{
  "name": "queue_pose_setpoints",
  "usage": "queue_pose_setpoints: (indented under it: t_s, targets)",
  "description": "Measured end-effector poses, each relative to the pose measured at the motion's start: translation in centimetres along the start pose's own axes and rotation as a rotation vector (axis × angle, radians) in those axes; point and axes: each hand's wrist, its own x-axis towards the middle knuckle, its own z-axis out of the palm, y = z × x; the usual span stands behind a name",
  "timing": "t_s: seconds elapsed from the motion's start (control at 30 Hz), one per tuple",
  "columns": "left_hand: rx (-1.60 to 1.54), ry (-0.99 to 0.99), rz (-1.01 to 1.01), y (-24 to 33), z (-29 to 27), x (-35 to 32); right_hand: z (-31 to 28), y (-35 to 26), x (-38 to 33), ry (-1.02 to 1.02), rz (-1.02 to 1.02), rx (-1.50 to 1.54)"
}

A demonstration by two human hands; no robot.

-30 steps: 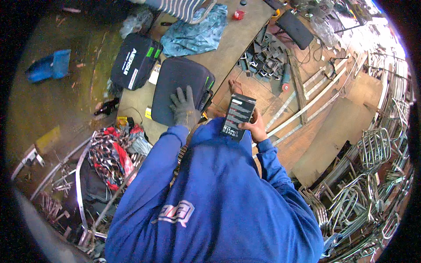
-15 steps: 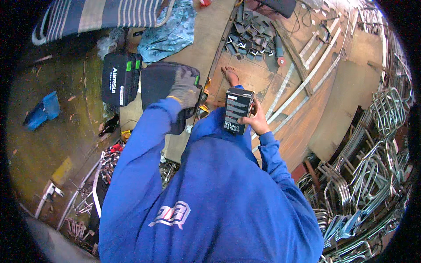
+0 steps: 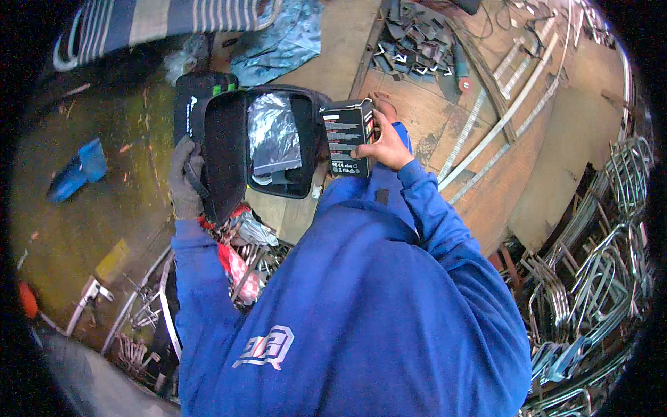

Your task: The person unpacks a box of cables, then sits on the floor and uses scissors to open a package containing a metal part. They place a paper template over the part and use a marker to trace or mark specific points on the metal.

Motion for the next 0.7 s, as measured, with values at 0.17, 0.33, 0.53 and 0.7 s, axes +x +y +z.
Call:
queue_pose_setpoints:
  t_s: [0.17, 0.33, 0.53, 0.7]
  targets:
    - [0.029, -0.220, 0.156, -2.1, -2.2, 1.9, 1.9, -0.1, 1.4, -0.031, -0.066, -0.085]
    - [0.009, -0.254, 0.149, -3.9, -2.7, 3.3, 5.2, -0.6, 3.4, -0.041, 0.071, 0.081]
    - [0.165, -0.293, 0.437, -2.6, -1.1, 1.7, 12.5, 1.6, 8.4, -0.176, 0.141, 0.043]
    - [0.310, -0.311, 0.554, -1.9, 0.2, 0.8, 18.0, 4.9, 11.7, -0.007, 0.116, -0.001]
